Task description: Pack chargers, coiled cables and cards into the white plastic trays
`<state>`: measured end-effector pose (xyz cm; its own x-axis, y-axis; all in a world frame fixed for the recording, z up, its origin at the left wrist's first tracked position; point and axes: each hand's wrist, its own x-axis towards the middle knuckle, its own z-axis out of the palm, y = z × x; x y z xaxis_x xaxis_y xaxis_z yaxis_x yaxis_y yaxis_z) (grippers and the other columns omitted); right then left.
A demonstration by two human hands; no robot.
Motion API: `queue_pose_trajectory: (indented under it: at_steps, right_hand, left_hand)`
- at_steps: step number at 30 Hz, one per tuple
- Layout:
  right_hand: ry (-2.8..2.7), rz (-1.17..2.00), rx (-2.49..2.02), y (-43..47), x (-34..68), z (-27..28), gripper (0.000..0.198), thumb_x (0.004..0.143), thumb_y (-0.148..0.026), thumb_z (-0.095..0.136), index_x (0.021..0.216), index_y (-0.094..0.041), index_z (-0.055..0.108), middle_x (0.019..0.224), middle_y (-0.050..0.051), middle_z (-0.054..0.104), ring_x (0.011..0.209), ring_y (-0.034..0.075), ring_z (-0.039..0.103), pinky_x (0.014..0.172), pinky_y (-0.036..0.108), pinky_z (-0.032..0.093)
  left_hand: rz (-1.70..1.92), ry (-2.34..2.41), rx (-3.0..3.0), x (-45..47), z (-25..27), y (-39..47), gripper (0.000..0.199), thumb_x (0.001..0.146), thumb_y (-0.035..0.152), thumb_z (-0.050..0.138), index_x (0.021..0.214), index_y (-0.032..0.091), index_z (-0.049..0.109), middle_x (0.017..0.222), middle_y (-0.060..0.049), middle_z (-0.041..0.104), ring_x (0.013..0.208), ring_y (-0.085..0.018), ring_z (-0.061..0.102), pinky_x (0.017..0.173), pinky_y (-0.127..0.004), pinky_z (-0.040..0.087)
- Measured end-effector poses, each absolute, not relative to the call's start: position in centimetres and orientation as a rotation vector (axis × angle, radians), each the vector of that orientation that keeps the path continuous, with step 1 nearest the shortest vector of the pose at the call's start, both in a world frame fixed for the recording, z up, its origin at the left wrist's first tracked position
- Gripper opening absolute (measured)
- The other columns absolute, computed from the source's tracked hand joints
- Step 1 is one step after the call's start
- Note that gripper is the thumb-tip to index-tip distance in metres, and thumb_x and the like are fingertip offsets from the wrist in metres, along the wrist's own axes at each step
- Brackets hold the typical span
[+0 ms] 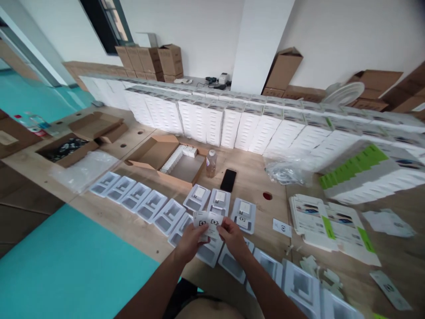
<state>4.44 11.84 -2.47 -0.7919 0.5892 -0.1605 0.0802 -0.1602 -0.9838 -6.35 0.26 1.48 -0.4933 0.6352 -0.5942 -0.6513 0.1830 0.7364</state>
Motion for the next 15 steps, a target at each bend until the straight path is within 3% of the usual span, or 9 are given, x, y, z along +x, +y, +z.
queue_pose_trajectory:
  at_steps: [2, 5, 8, 11, 15]
  right_hand:
    - [-1.811, 1.964, -0.785, 11.7, 5.3, -2.2, 0.019, 0.081, -0.035, 0.057, 0.085, -0.018, 0.066, 0.057, -0.004, 0.048, 0.052, 0.011, 0.043, 0.052, 0.023, 0.036]
    - [-1.979, 1.782, -0.691, 11.3, 6.5, -1.6, 0.029, 0.084, -0.030, 0.050, 0.101, -0.021, 0.072, 0.078, 0.003, 0.064, 0.070, 0.016, 0.056, 0.067, 0.028, 0.045]
    - [-2.127, 1.588, -0.542, 11.0, 7.2, -0.9, 0.033, 0.086, -0.025, 0.047, 0.106, -0.026, 0.073, 0.087, 0.005, 0.065, 0.081, 0.018, 0.059, 0.076, 0.030, 0.046]
    - [-2.101, 1.638, -0.580, 10.6, 6.8, -0.6, 0.032, 0.084, -0.024, 0.048, 0.104, -0.024, 0.074, 0.081, 0.004, 0.065, 0.075, 0.017, 0.059, 0.071, 0.029, 0.047]
    - [-1.827, 1.908, -0.848, 9.8, 3.6, -0.2, 0.034, 0.085, -0.036, 0.049, 0.108, -0.018, 0.068, 0.062, -0.001, 0.059, 0.054, 0.013, 0.052, 0.050, 0.024, 0.040]
  left_hand:
    - [1.528, 1.424, -0.052, -5.8, 2.0, -0.3, 0.039, 0.065, 0.038, 0.078, 0.095, 0.016, 0.066, 0.080, -0.007, 0.070, 0.067, -0.019, 0.065, 0.058, -0.028, 0.052]
    - [1.552, 1.403, -0.162, -5.2, 2.8, -0.9, 0.036, 0.069, 0.038, 0.074, 0.095, 0.015, 0.065, 0.081, -0.007, 0.069, 0.064, -0.018, 0.064, 0.057, -0.029, 0.053]
    - [1.549, 1.356, -0.030, -5.2, 3.1, -1.2, 0.037, 0.072, 0.043, 0.073, 0.095, 0.015, 0.067, 0.083, -0.006, 0.068, 0.064, -0.015, 0.062, 0.057, -0.027, 0.052]
    - [1.463, 1.392, 0.177, -6.5, 2.6, -1.1, 0.035, 0.065, 0.037, 0.081, 0.086, 0.011, 0.068, 0.073, -0.005, 0.065, 0.059, -0.012, 0.058, 0.053, -0.023, 0.047]
    - [1.430, 1.450, 0.277, -10.4, 1.6, -0.9, 0.029, 0.059, 0.030, 0.083, 0.075, 0.011, 0.067, 0.062, -0.002, 0.062, 0.053, -0.011, 0.053, 0.049, -0.021, 0.042]
